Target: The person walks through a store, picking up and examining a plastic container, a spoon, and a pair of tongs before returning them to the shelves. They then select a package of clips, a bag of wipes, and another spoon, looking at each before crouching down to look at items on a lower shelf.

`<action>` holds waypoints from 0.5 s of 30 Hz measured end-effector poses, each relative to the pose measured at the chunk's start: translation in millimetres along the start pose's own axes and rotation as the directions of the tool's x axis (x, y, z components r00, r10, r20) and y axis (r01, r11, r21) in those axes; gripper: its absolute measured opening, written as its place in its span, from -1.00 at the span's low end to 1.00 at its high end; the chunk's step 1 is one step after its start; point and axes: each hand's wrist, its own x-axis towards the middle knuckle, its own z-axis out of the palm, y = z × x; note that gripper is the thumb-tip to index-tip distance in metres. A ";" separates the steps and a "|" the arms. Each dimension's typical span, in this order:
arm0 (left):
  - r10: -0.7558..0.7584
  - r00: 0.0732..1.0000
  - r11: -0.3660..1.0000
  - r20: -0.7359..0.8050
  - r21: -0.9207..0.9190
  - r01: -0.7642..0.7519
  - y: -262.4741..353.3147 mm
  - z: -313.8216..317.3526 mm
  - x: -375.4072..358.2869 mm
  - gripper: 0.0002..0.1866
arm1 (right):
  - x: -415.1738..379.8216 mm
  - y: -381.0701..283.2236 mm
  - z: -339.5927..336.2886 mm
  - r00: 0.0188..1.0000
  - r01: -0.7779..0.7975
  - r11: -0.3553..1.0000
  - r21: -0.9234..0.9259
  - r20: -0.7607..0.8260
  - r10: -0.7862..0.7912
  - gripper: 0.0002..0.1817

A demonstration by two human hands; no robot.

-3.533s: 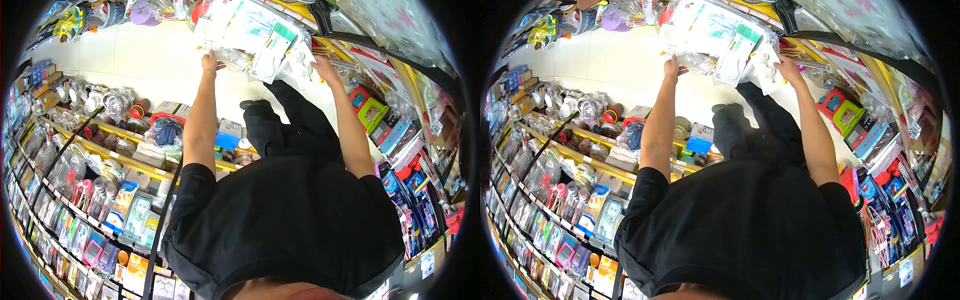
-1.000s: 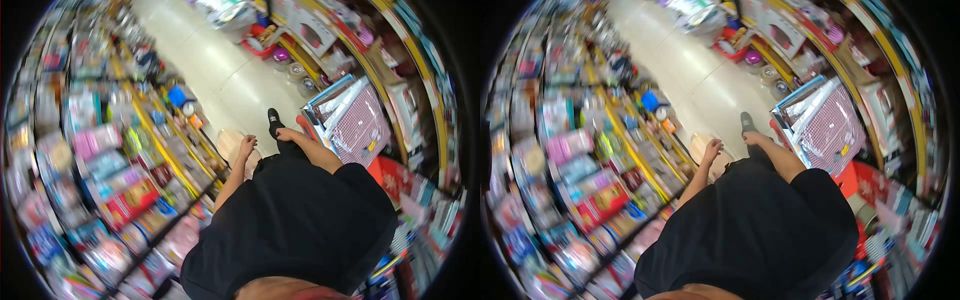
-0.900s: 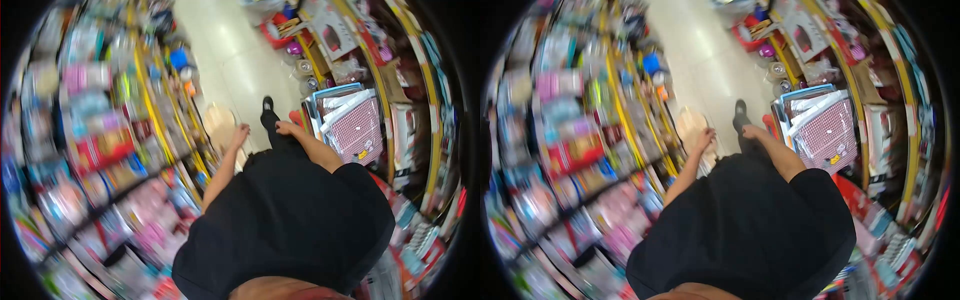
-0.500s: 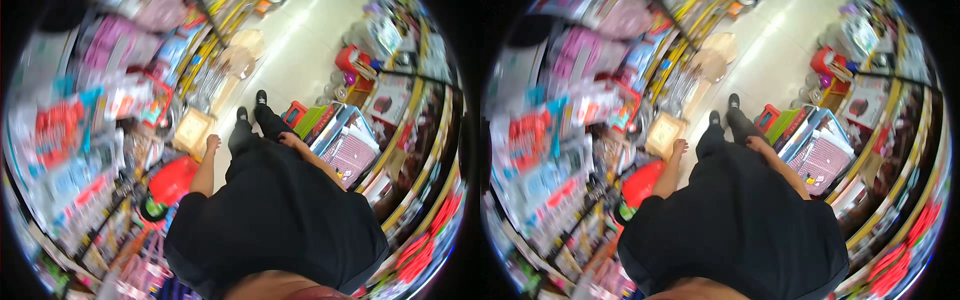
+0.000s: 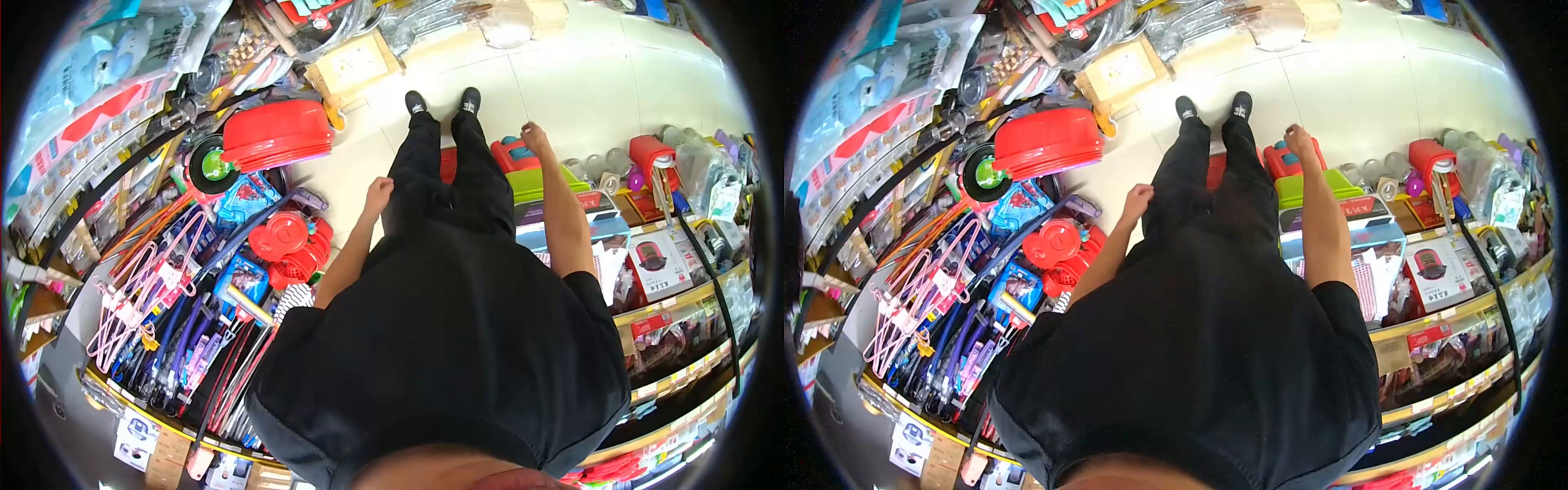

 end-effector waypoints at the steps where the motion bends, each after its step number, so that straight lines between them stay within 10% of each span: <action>1: 0.141 0.989 0.988 -0.045 0.076 -0.137 -25.6 7.1 5.0 -0.78 | 10.9 -7.5 1.6 1.000 0.005 0.994 0.108 -0.029 -0.002 -0.72; 5: -0.061 0.998 0.986 -0.010 0.154 0.062 -85.1 9.1 35.6 -0.68 | -6.9 -86.2 -9.5 0.999 -0.030 0.852 0.522 0.024 0.021 -0.72; 9: -0.364 0.929 0.931 0.070 0.049 0.361 -68.6 19.1 38.7 -0.55 | 0.0 -100.6 29.5 0.996 0.010 0.838 0.545 0.065 -0.055 -0.73; 11: -0.236 0.969 0.970 0.070 0.068 0.232 -105.9 32.6 53.5 -0.43 | -6.3 -93.7 57.4 0.991 -0.085 0.778 0.623 0.133 0.001 -0.74; 15: -0.193 0.980 0.954 0.053 0.243 0.175 -115.6 55.3 46.4 -0.34 | 17.7 -12.4 130.3 0.981 0.062 0.993 0.105 0.175 -0.080 -0.74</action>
